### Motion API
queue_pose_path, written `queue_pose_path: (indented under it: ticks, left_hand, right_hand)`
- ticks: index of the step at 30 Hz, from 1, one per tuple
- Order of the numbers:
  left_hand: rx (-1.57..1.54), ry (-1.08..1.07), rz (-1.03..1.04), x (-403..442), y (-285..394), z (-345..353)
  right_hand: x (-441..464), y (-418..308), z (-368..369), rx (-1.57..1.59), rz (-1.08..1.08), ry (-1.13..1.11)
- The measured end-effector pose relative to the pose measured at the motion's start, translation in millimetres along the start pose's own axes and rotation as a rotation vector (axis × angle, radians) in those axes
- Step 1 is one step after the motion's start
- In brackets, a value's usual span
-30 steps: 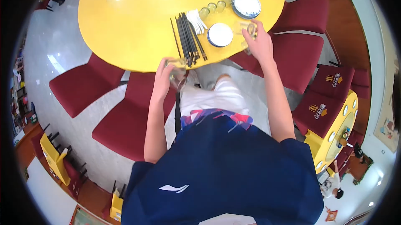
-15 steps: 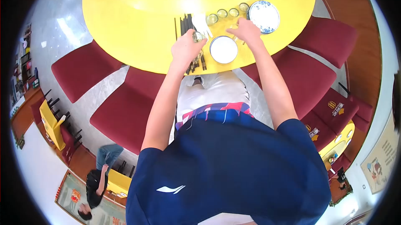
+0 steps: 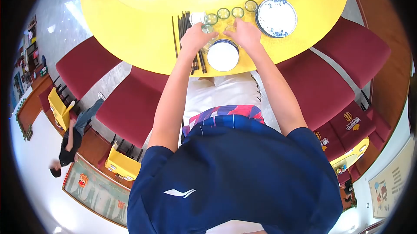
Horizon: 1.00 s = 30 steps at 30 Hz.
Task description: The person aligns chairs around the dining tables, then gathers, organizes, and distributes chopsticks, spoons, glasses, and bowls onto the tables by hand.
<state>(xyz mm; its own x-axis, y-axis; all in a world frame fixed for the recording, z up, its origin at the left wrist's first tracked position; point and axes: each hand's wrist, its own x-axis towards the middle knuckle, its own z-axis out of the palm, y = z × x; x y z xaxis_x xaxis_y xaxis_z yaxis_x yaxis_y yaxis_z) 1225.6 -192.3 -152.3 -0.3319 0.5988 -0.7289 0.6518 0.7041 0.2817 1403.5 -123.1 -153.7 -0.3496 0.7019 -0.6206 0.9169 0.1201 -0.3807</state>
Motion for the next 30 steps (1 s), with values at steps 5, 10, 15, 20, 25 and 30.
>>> queue_pose_path:
  ticks: [5, 10, 15, 20, 25, 30]
  left_hand:
    - [0.007, 0.013, 0.035, 3, 4, 7]
    - [0.007, 0.016, 0.074, 12, 3, 11]
    - [0.01, -0.109, 0.006, 11, 12, 4]
    - [-0.112, -0.202, -0.018, 20, 3, 8]
    - [-0.13, -0.169, -0.066, 23, 1, 8]
    - [-0.163, -0.175, -0.1, 19, 4, 5]
  right_hand:
    - [6, 21, 5, 0.114, -0.013, -0.031]
    - [9, 27, 10, 0.155, 0.06, -0.025]
    - [17, 30, 4, 0.143, 0.085, -0.156]
    - [18, 29, -2, 0.099, 0.062, -0.214]
    - [23, 28, -2, 0.089, -0.03, -0.139]
    - [28, 27, 7, 0.26, -0.002, -0.048]
